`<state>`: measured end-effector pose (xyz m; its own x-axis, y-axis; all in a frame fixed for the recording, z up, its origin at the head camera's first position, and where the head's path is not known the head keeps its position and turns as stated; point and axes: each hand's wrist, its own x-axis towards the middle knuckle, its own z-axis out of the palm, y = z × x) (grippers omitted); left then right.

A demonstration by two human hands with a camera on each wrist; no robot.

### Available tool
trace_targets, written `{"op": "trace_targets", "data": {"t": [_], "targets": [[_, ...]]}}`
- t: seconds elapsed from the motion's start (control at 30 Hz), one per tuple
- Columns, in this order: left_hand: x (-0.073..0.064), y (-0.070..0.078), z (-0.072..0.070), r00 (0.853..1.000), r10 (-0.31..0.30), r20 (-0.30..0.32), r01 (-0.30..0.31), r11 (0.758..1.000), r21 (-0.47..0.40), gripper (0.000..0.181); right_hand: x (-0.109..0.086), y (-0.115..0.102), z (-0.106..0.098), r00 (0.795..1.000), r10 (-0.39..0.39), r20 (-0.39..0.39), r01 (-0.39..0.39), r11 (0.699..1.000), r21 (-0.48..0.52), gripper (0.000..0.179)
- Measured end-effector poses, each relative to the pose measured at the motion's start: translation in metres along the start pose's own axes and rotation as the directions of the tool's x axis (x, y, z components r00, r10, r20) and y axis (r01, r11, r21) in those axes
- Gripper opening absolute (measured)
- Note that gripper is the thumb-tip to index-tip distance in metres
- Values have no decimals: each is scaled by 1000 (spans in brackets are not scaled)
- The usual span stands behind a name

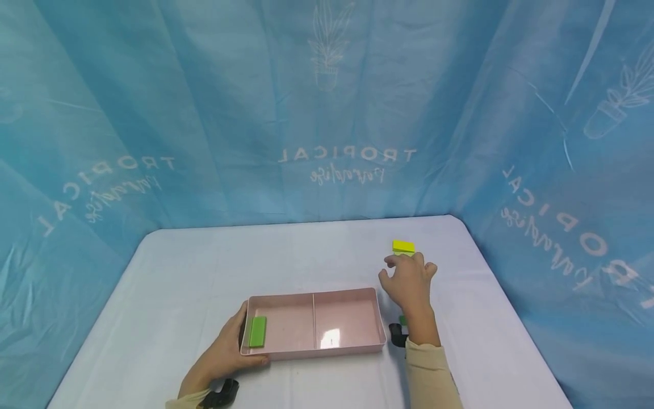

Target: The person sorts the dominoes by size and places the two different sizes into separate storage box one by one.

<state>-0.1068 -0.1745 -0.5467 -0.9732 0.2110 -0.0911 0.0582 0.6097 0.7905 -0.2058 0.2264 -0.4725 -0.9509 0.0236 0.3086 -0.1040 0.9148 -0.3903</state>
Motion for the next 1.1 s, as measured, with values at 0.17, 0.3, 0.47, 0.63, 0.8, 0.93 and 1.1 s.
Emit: {"op": "trace_targets", "data": {"t": [0.17,0.3,0.47,0.63,0.8,0.93,1.1], "targets": [[1,0,1,1000,9,-3,-9,1000,8,145,3,10,7,999,31,-8,-31,1000,-7,28],[2,-3,1,1000,14,-4,-14,1000,5,145,6,15,11,995,98,-3,-98,994,-50,32],[3,-5,2,1000,28,-7,-28,1000,-9,146,11,19,13,976,217,-21,-218,973,-82,37],[3,-7,4,999,47,-26,-47,999,2,146,14,22,14,958,288,-14,-288,954,-89,42],[4,-6,3,999,30,-16,-30,999,15,145,19,30,17,937,350,-3,-348,930,-115,48],[3,-5,2,1000,16,-2,-16,1000,18,145,23,33,19,920,392,16,-386,910,-150,51],[3,-5,2,1000,2,1,-2,1000,17,146,27,35,22,907,417,58,-396,892,-220,50]]}}
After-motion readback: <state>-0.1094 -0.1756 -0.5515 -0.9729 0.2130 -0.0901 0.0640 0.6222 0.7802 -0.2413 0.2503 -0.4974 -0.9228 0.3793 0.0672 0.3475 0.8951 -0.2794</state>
